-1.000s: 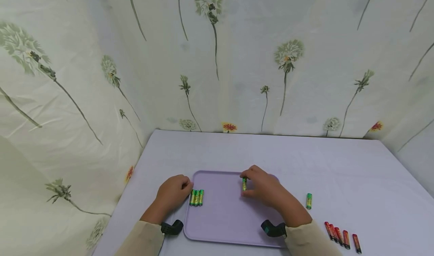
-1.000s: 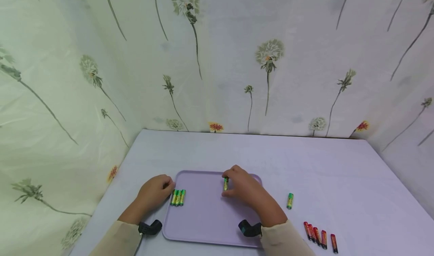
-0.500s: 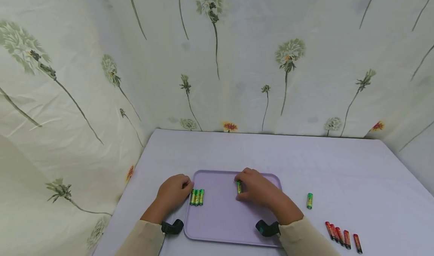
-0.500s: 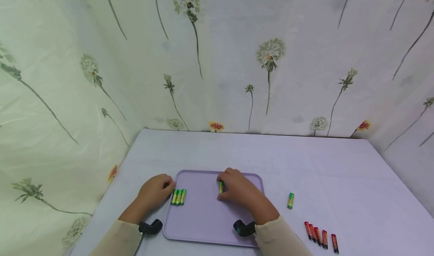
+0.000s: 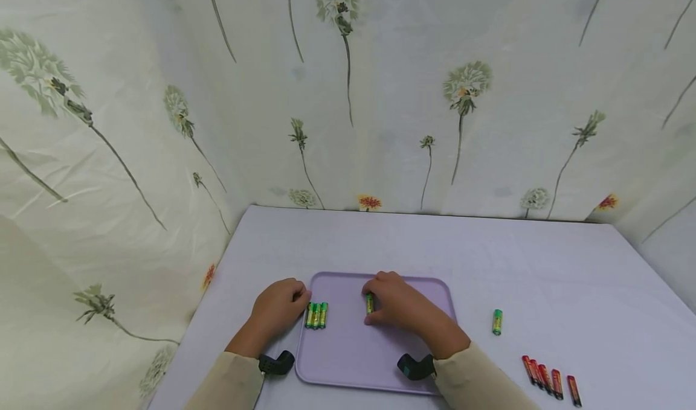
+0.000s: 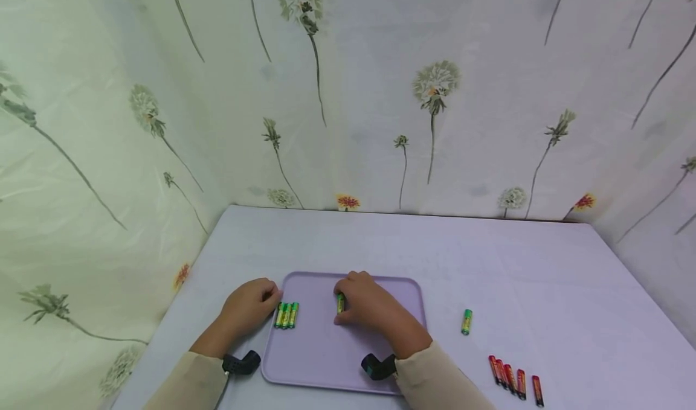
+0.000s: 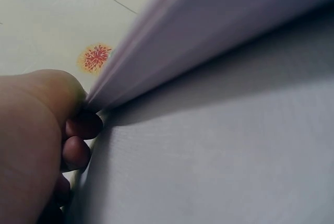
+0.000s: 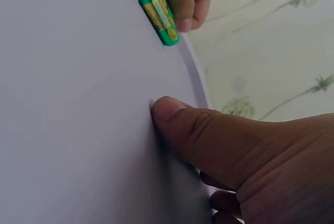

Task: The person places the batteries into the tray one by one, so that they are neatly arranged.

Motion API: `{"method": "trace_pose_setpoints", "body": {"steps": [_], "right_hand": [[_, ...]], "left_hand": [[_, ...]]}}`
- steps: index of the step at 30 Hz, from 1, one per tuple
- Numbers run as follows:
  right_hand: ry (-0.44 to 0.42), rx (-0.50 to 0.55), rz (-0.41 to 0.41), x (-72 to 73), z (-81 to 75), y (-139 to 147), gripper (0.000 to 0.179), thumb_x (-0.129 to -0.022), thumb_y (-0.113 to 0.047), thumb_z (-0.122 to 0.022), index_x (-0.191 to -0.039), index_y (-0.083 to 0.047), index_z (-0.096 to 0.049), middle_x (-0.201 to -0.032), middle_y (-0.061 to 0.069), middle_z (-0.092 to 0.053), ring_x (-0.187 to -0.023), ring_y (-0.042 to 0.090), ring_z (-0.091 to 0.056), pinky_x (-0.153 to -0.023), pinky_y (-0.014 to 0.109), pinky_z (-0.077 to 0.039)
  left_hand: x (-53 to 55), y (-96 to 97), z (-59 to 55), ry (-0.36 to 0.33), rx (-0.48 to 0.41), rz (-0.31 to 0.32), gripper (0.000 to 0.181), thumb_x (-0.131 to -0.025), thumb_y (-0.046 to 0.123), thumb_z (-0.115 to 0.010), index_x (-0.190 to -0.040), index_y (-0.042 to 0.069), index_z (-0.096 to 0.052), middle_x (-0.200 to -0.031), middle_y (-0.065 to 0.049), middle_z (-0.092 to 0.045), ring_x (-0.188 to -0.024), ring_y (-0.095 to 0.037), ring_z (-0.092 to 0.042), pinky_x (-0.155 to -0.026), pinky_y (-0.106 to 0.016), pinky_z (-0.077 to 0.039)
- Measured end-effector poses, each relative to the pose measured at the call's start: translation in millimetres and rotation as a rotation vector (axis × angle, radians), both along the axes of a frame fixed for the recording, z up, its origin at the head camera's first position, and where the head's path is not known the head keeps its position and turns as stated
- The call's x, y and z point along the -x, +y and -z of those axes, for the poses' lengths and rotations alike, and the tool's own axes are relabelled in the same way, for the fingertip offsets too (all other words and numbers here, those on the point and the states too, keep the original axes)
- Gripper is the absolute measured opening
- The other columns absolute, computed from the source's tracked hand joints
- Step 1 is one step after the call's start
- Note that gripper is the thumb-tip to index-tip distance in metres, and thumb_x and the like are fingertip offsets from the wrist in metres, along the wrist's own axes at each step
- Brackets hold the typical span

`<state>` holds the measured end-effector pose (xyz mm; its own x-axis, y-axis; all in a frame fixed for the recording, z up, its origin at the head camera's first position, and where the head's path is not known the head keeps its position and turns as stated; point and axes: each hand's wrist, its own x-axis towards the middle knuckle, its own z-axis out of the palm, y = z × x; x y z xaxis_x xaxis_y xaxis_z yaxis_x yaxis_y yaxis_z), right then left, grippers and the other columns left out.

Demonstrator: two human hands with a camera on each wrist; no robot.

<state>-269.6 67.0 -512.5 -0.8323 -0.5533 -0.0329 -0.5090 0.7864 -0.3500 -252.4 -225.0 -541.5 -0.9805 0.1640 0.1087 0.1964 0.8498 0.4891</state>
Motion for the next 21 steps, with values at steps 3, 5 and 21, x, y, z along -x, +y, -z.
{"method": "trace_pose_setpoints", "body": {"steps": [3, 5, 21], "right_hand": [[0.006, 0.006, -0.019, -1.1, -0.7, -5.8, 0.049, -0.078, -0.035, -0.093, -0.116, -0.013, -0.072, -0.106, -0.004, -0.061, -0.103, 0.019, -0.052, -0.092, 0.041, -0.047], [0.017, 0.01, -0.032, -1.1, -0.3, -9.8, 0.049, -0.078, -0.036, -0.094, -0.115, -0.013, -0.072, -0.106, -0.003, -0.062, -0.103, 0.02, -0.052, -0.093, 0.041, -0.047], [0.014, -0.031, -0.053, 0.5, 2.7, -39.6, 0.053, -0.079, -0.044, -0.091, -0.12, -0.016, -0.071, -0.111, -0.004, -0.064, -0.112, 0.021, -0.054, -0.098, 0.039, -0.048]], "left_hand": [[-0.3, -0.2, -0.7, 0.0, -0.002, -0.001, 0.036, -0.103, 0.034, -0.064, -0.071, 0.023, -0.054, -0.072, 0.006, -0.049, -0.066, -0.011, -0.045, -0.062, -0.03, -0.037], [-0.6, -0.3, -0.9, 0.0, -0.001, 0.0, 0.036, -0.103, 0.034, -0.064, -0.07, 0.023, -0.053, -0.072, 0.006, -0.048, -0.066, -0.011, -0.045, -0.062, -0.03, -0.036], [0.7, -0.8, 0.4, -0.01, 0.013, -0.002, 0.034, -0.104, 0.034, -0.064, -0.073, 0.023, -0.056, -0.074, 0.006, -0.05, -0.068, -0.011, -0.046, -0.063, -0.031, -0.038]]}}
